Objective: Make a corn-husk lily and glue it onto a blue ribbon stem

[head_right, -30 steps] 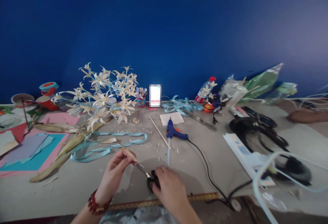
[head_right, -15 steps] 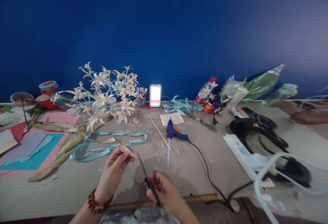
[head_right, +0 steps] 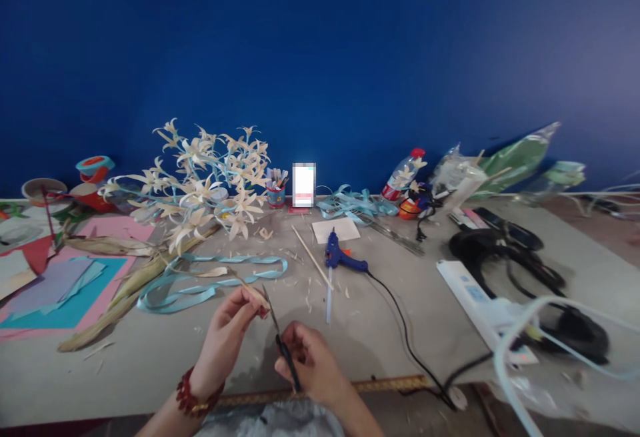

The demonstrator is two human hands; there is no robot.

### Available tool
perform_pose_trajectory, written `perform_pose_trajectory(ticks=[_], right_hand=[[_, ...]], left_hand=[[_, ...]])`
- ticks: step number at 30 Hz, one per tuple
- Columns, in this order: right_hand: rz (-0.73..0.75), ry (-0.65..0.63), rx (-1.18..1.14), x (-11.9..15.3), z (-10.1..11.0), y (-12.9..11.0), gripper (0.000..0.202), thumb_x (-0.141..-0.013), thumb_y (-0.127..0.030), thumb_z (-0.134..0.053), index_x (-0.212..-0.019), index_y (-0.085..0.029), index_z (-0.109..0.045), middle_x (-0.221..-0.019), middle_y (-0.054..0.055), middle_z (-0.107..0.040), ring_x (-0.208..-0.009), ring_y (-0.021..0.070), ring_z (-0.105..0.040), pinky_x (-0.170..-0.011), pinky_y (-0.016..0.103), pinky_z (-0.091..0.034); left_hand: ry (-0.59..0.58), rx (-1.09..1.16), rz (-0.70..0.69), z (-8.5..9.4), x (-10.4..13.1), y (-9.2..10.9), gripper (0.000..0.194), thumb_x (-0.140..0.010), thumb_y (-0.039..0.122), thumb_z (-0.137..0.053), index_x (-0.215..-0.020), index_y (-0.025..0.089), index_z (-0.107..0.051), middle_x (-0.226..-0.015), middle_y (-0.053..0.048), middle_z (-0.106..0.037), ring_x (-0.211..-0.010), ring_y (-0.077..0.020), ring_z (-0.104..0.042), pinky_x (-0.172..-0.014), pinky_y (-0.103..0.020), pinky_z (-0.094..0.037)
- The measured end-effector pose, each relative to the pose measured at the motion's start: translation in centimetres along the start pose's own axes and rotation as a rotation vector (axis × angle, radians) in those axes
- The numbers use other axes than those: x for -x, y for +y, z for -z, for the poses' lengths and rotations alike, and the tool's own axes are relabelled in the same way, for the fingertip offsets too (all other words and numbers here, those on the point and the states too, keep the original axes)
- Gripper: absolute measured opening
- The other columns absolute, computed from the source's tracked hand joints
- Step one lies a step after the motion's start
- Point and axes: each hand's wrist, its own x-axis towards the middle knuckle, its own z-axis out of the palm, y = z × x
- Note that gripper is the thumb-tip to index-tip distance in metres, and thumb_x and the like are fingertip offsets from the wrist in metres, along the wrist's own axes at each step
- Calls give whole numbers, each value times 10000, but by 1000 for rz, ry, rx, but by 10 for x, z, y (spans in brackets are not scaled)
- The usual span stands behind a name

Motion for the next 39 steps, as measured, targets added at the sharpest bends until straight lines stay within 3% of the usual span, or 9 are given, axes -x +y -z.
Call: perform_pose_trajectory(ticks=[10, 23, 32, 39], right_hand=[[20, -10, 36, -2, 6, 11, 529, -706, -669, -696, -768, -210, -441, -635, -69, -436, -479, 65, -340, -421, 186, -276], [-14, 18, 76, -1, 6, 1, 560, -640, -675, -732, -710, -198, -447, -641, -49, -486, -543, 82, -376, -493, 211, -281], [-33, 7, 93, 1, 11, 8, 532, -673, -657, -716, -713, -203, -441, -622, -57, -478, -531, 81, -401, -491, 203, -306], [-48, 3, 70, 3, 10, 0, 552, -663, -675, -714, -688, -208, -419, -586, -64, -466, -501, 73, -388, -474, 205, -296]], left_hand=[[-4, -21, 14, 2, 0, 1, 183, -888, 245, -598, -719, 174, -589, -693, -1, -576, -681, -141, -515, -702, -259, -411], [-17, -43, 23, 4, -2, 5, 181, -877, 249, -611, -712, 180, -580, -677, 8, -582, -661, -134, -514, -686, -248, -407], [-54, -81, 18, 4, -4, 10, 179, -864, 251, -614, -703, 184, -574, -664, 11, -575, -651, -137, -518, -677, -249, -409], [-74, -109, 25, 4, -5, 16, 182, -845, 282, -629, -702, 182, -577, -665, -2, -580, -643, -149, -522, -670, -259, -416]])
